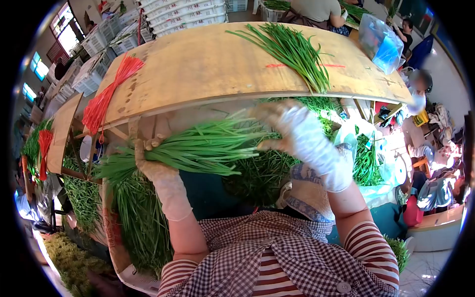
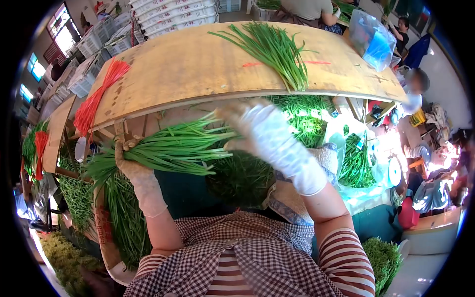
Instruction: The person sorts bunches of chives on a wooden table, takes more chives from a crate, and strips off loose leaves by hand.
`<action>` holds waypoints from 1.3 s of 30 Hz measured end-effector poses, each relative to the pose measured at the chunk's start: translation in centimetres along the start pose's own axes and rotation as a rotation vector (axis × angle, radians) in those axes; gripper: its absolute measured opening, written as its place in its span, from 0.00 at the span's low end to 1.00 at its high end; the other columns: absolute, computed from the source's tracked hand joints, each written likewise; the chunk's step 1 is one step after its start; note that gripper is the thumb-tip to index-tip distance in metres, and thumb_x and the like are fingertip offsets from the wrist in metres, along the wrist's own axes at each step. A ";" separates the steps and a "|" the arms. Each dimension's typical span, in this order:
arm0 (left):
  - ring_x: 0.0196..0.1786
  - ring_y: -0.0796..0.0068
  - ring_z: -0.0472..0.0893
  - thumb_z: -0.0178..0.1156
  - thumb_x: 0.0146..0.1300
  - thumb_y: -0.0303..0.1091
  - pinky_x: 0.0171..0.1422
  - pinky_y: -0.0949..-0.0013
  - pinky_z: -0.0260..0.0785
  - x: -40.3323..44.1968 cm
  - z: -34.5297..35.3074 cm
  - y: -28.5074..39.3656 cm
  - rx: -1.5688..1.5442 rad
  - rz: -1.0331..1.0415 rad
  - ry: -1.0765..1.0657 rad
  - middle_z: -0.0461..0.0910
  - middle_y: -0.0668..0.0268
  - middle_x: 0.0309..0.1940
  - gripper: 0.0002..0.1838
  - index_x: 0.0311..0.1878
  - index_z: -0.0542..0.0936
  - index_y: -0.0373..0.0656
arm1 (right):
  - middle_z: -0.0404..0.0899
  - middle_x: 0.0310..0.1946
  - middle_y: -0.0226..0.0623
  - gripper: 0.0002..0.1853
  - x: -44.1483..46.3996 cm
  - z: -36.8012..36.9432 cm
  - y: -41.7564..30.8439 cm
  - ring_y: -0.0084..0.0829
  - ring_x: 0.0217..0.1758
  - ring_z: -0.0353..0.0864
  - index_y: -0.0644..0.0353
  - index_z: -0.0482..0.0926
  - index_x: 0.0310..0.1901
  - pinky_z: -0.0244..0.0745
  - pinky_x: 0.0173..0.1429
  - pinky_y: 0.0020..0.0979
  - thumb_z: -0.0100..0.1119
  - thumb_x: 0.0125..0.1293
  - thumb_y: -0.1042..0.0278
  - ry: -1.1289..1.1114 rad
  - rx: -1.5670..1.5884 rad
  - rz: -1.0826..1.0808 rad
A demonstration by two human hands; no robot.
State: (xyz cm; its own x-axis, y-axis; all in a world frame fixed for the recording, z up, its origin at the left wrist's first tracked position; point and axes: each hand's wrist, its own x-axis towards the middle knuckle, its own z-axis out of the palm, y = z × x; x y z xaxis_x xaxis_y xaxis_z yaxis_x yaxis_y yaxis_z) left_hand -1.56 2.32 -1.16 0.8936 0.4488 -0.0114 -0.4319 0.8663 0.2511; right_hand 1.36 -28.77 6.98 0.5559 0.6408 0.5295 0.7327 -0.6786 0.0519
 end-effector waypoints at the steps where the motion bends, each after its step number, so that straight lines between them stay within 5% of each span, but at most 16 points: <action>1: 0.29 0.70 0.75 0.54 0.66 0.39 0.49 0.58 0.73 0.1 -0.1 0.1 -0.062 0.010 -0.012 0.70 0.70 0.17 0.16 0.22 0.71 0.47 | 0.83 0.39 0.33 0.27 -0.1 1.7 -0.5 0.37 0.43 0.82 0.48 0.78 0.54 0.76 0.50 0.36 0.70 0.50 0.53 -0.114 -0.005 -0.015; 2: 0.29 0.70 0.75 0.54 0.66 0.38 0.49 0.58 0.73 0.1 -0.2 0.2 -0.058 0.022 -0.008 0.70 0.71 0.17 0.15 0.22 0.71 0.47 | 0.83 0.37 0.32 0.26 0.0 2.6 -0.9 0.36 0.41 0.82 0.47 0.79 0.54 0.77 0.48 0.35 0.69 0.51 0.56 -0.227 -0.009 -0.030; 6: 0.27 0.72 0.75 0.54 0.66 0.37 0.47 0.58 0.74 -0.1 -0.6 1.2 -0.062 0.050 0.046 0.70 0.71 0.17 0.13 0.24 0.71 0.47 | 0.73 0.15 0.30 0.07 0.2 2.0 -0.6 0.33 0.18 0.76 0.49 0.82 0.37 0.69 0.21 0.34 0.62 0.57 0.61 0.006 0.005 -0.103; 7: 0.27 0.72 0.75 0.54 0.66 0.37 0.47 0.58 0.74 -0.1 -0.6 1.5 -0.070 0.051 0.063 0.71 0.71 0.17 0.13 0.24 0.71 0.47 | 0.74 0.15 0.31 0.04 0.4 0.6 0.1 0.34 0.18 0.77 0.50 0.83 0.32 0.72 0.22 0.33 0.60 0.59 0.64 0.080 0.122 0.033; 10: 0.26 0.72 0.75 0.55 0.64 0.37 0.47 0.60 0.75 0.1 -2.0 3.0 -0.040 0.091 0.013 0.72 0.70 0.18 0.13 0.23 0.71 0.48 | 0.82 0.21 0.31 0.11 1.6 -2.3 5.6 0.19 0.20 0.77 0.57 0.84 0.46 0.73 0.27 0.25 0.61 0.65 0.64 0.303 0.486 0.762; 11: 0.26 0.72 0.74 0.56 0.63 0.36 0.45 0.61 0.75 0.0 -2.1 3.1 0.005 0.172 0.209 0.72 0.70 0.18 0.13 0.22 0.71 0.49 | 0.81 0.20 0.30 0.12 2.2 -4.1 6.9 0.19 0.21 0.74 0.60 0.84 0.46 0.71 0.28 0.23 0.59 0.68 0.62 0.315 0.701 0.848; 14: 0.28 0.71 0.74 0.57 0.63 0.36 0.44 0.62 0.75 0.4 -3.0 2.5 -0.069 0.146 0.076 0.72 0.69 0.18 0.13 0.22 0.71 0.50 | 0.80 0.22 0.33 0.14 4.1 -4.5 5.4 0.19 0.23 0.73 0.63 0.84 0.45 0.71 0.33 0.22 0.59 0.68 0.61 0.394 0.870 0.787; 20: 0.30 0.73 0.74 0.60 0.61 0.32 0.42 0.66 0.72 -2.7 1.6 -5.0 0.420 0.009 0.041 0.79 0.66 0.35 0.08 0.36 0.82 0.37 | 0.82 0.22 0.33 0.14 3.5 1.2 -0.3 0.18 0.23 0.77 0.63 0.83 0.46 0.73 0.28 0.21 0.60 0.68 0.61 0.195 1.048 0.724; 24: 0.26 0.74 0.73 0.65 0.57 0.27 0.36 0.70 0.70 -3.9 3.7 -8.8 0.600 -0.205 -0.141 0.79 0.62 0.34 0.07 0.37 0.77 0.38 | 0.82 0.21 0.31 0.13 2.1 3.2 -4.0 0.15 0.25 0.76 0.60 0.84 0.46 0.73 0.33 0.22 0.62 0.66 0.62 -0.038 1.049 0.828; 28: 0.26 0.72 0.74 0.64 0.55 0.19 0.31 0.70 0.68 -3.5 2.7 -10.5 0.512 -0.183 -0.067 0.79 0.57 0.33 0.11 0.38 0.72 0.39 | 0.84 0.27 0.37 0.16 -0.7 4.9 -3.8 0.22 0.30 0.81 0.58 0.83 0.49 0.77 0.39 0.27 0.65 0.62 0.60 -0.194 1.005 0.818; 31: 0.27 0.71 0.76 0.65 0.52 0.17 0.32 0.71 0.69 -3.7 2.4 -11.2 0.499 -0.194 -0.041 0.79 0.57 0.31 0.11 0.33 0.72 0.39 | 0.85 0.36 0.45 0.21 -0.9 4.3 -4.1 0.33 0.39 0.85 0.58 0.82 0.51 0.78 0.47 0.30 0.68 0.59 0.58 -0.185 0.894 0.753; 34: 0.27 0.71 0.77 0.66 0.50 0.16 0.32 0.71 0.70 -4.1 2.3 -11.2 0.596 -0.134 -0.097 0.80 0.57 0.30 0.12 0.31 0.72 0.39 | 0.84 0.39 0.48 0.21 -0.7 4.5 -4.0 0.34 0.41 0.85 0.57 0.82 0.51 0.77 0.49 0.30 0.69 0.58 0.57 -0.066 0.824 0.699; 39: 0.26 0.69 0.78 0.66 0.50 0.16 0.31 0.69 0.70 -4.6 2.7 -10.9 0.680 -0.101 -0.116 0.81 0.54 0.30 0.12 0.31 0.72 0.38 | 0.84 0.39 0.44 0.19 -0.9 5.9 -2.7 0.29 0.40 0.84 0.65 0.81 0.50 0.76 0.50 0.29 0.65 0.62 0.60 -0.083 1.060 0.912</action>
State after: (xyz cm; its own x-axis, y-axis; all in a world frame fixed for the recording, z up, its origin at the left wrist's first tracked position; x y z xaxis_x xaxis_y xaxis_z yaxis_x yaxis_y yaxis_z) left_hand -0.63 -9.73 -1.23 0.9490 0.3140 0.0272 -0.2070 0.5559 0.8050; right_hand 1.23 -25.44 1.32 0.9850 0.1711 -0.0230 0.0290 -0.2953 -0.9550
